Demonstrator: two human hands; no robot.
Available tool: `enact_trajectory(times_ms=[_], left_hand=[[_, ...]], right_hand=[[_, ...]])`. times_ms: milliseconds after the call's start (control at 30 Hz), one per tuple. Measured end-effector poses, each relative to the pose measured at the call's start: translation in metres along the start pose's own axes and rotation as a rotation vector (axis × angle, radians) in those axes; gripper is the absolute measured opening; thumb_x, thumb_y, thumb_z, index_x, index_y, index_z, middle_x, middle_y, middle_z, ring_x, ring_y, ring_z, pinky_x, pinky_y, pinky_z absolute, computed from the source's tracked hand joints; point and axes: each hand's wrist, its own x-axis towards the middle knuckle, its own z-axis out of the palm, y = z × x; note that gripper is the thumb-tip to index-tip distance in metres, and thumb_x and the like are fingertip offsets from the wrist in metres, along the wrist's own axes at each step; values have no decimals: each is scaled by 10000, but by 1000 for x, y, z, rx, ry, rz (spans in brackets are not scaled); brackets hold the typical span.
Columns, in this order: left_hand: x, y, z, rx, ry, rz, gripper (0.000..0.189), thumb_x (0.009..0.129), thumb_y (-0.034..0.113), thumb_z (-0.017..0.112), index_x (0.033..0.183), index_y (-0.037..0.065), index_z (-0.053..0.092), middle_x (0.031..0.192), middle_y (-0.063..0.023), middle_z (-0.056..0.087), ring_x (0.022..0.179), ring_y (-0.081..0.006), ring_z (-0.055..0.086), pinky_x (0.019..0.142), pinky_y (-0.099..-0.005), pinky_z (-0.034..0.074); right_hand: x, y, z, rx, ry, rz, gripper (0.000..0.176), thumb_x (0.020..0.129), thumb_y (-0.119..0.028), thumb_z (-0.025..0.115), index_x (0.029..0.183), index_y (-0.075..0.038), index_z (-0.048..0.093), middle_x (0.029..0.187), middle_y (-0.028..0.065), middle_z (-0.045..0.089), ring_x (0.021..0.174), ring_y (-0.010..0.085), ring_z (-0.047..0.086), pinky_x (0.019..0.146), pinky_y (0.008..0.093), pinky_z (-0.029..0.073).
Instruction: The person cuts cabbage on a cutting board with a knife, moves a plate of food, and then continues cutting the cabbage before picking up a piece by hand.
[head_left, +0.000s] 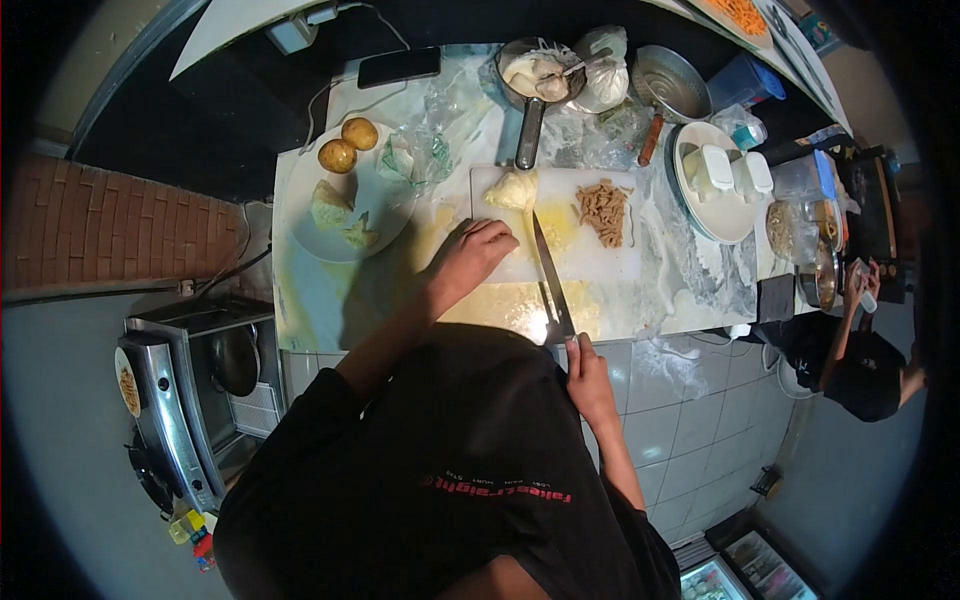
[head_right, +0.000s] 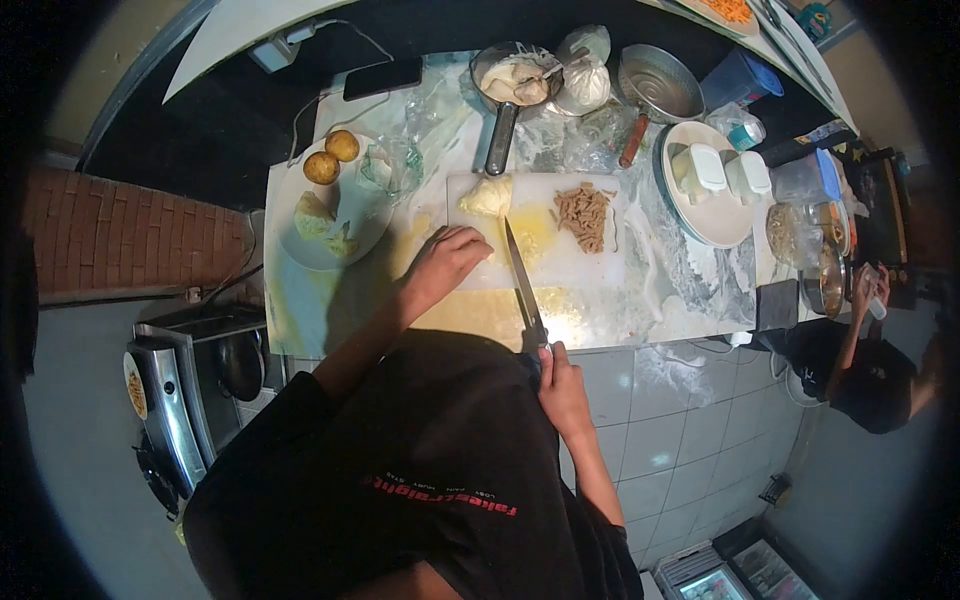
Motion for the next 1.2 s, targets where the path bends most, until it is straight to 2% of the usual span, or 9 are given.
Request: enact_trajectory(times_ms=[133,200,400,500,633,700,800,1100,1200], left_hand=[[-7,11,10,79,90,-20,120,815,40,645,929,65,673,925,-61,620,885,-267,622,789,-384,492],[-11,16,11,141,134,-73,109,808,37,651,914,54,666,912,-68,612,871,-265,619,775,-376,501],[-15,17,11,52,173,-42,95,804,11,663,896,32,656,936,-71,626,873,-259,632,762,-365,523],[-16,18,12,8,158,-63,115,800,-8,662,911,26,660,962,-72,638,889,-260,642,757,-367,534],[-16,20,13,6,178,-85,133,798,-14,661,926,22,671,969,-71,654,890,-258,651,756,-362,538],[-16,22,12,-19,198,-129,127,799,-13,661,920,22,683,953,-70,668,880,-256,659,754,-350,540],[-14,22,12,-42,199,-134,120,793,-13,663,903,25,690,925,-69,674,860,-255,663,747,-348,539],[-13,5,9,6,225,-25,137,727,8,712,852,58,688,875,-56,659,816,-235,636,704,-340,517],[-13,6,12,-59,258,-25,139,721,2,734,839,51,679,869,-62,655,812,-244,632,699,-346,513]], right_hand=[[-1,1,7,-16,-17,22,383,1048,-324,442,1149,38,515,796,358,601,790,565,548,709,586,431],[-2,-3,10,-7,6,25,354,1045,-310,446,1100,33,514,755,352,598,783,563,559,685,599,429],[3,-3,20,-55,27,-54,291,1042,-275,444,1049,12,489,677,329,591,708,560,567,608,620,433],[4,-13,19,-48,6,16,291,1037,-270,469,1050,18,506,734,361,586,768,573,551,637,609,418],[4,-11,19,-47,-15,7,274,1038,-265,460,1049,7,488,734,366,583,766,575,551,633,618,417],[5,-8,21,-133,0,-61,275,1043,-277,436,1014,-3,453,680,328,601,703,548,590,572,622,457],[4,-15,20,-211,-25,-13,273,1043,-286,433,1043,-14,443,689,324,614,698,532,613,579,613,479],[20,-7,32,-222,37,-87,302,1040,-305,437,1073,-5,440,693,315,624,680,527,624,572,601,501],[9,-6,26,-293,12,-42,290,1039,-303,440,1066,-14,441,684,310,622,669,524,623,563,604,498]])
